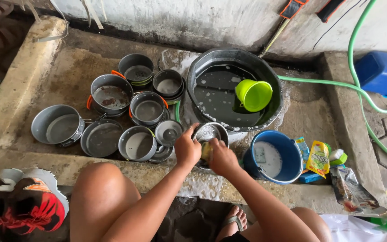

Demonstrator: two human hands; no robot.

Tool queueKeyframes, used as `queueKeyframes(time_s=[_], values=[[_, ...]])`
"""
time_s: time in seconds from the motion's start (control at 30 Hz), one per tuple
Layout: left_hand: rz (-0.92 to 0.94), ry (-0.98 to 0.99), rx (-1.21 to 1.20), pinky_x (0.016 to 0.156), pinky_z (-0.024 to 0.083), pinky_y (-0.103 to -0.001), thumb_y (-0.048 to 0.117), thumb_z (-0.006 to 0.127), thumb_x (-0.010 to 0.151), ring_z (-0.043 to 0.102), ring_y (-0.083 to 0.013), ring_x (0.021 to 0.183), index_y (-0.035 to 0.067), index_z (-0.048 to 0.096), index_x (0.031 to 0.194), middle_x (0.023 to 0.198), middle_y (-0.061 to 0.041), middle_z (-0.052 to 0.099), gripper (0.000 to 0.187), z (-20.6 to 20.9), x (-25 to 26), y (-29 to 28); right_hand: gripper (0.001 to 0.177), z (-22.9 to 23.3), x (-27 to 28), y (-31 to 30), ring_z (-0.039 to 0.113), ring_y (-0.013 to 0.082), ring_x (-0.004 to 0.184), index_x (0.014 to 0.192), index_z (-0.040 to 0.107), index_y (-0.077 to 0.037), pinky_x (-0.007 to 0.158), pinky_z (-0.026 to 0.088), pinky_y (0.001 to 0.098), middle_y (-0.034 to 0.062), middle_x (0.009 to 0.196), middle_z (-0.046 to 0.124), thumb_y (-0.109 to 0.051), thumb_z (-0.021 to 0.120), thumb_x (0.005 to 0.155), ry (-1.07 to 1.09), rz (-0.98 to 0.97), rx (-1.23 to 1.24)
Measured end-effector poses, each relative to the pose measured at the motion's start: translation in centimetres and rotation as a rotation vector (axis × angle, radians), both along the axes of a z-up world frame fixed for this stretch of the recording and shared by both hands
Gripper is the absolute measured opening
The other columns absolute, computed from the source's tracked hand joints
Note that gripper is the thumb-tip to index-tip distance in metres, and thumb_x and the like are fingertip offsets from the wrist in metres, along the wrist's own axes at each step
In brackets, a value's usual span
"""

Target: The person is washing a set of nesting camping cookware by scrubbing each piece with a sponge and rinsing them with water in a basin.

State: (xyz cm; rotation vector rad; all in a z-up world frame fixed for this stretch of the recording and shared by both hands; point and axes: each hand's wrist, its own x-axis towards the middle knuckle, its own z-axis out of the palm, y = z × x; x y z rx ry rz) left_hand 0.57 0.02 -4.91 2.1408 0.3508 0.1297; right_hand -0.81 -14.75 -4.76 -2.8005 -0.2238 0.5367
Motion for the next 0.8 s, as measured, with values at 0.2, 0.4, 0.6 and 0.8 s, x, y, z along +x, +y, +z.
queueKeyframes(time_s=[0.2,0.4,0.6,0.8], values=[[0.01,0.083,0.009,0.099,0.055,-0.047,0.005,0.058,0.089,0.072,-0.0364,0.108,0.027,0.07,0.13,0.111,-0.013,0.077,0.048,-2.5,0.0,-0.4,0.041,-1.2,0.5,0.0,0.075,0.0386,0.085,0.123,0.053,-0.025,0.078,0.061,0.0533,0.0084,0.098,0.07,-0.041,0.063,0.087,-0.123,0.062,0.062],[0.061,0.129,0.018,0.096,0.056,-0.047,0.007,0.057,0.089,0.072,-0.0345,0.108,0.03,0.07,0.13,0.11,-0.009,0.078,0.049,-3.3,-0.2,-0.3,0.028,-3.2,0.5,-1.1,0.076,0.0412,0.084,0.114,0.054,-0.019,0.078,0.061,0.0518,0.0087,0.094,0.069,-0.03,0.058,0.088,-0.112,0.096,-0.102],[0.065,0.174,0.015,0.096,0.056,-0.049,0.008,0.056,0.089,0.072,-0.0365,0.108,0.032,0.068,0.134,0.111,-0.012,0.077,0.052,-1.2,-1.0,-0.6,0.052,-1.7,1.6,-0.5,0.075,0.0378,0.092,0.121,0.056,-0.03,0.085,0.061,0.0521,0.0076,0.1,0.075,-0.052,0.074,0.078,-0.033,0.111,-0.002],[0.072,0.2,0.003,0.097,0.056,-0.05,0.007,0.057,0.086,0.071,-0.0385,0.109,0.028,0.069,0.131,0.11,-0.016,0.077,0.052,-1.5,-0.8,-0.4,0.05,-0.4,0.5,0.7,0.074,0.0444,0.093,0.126,0.041,-0.023,0.085,0.059,0.0553,0.014,0.099,0.07,-0.034,0.067,0.086,0.041,0.174,-0.014]])
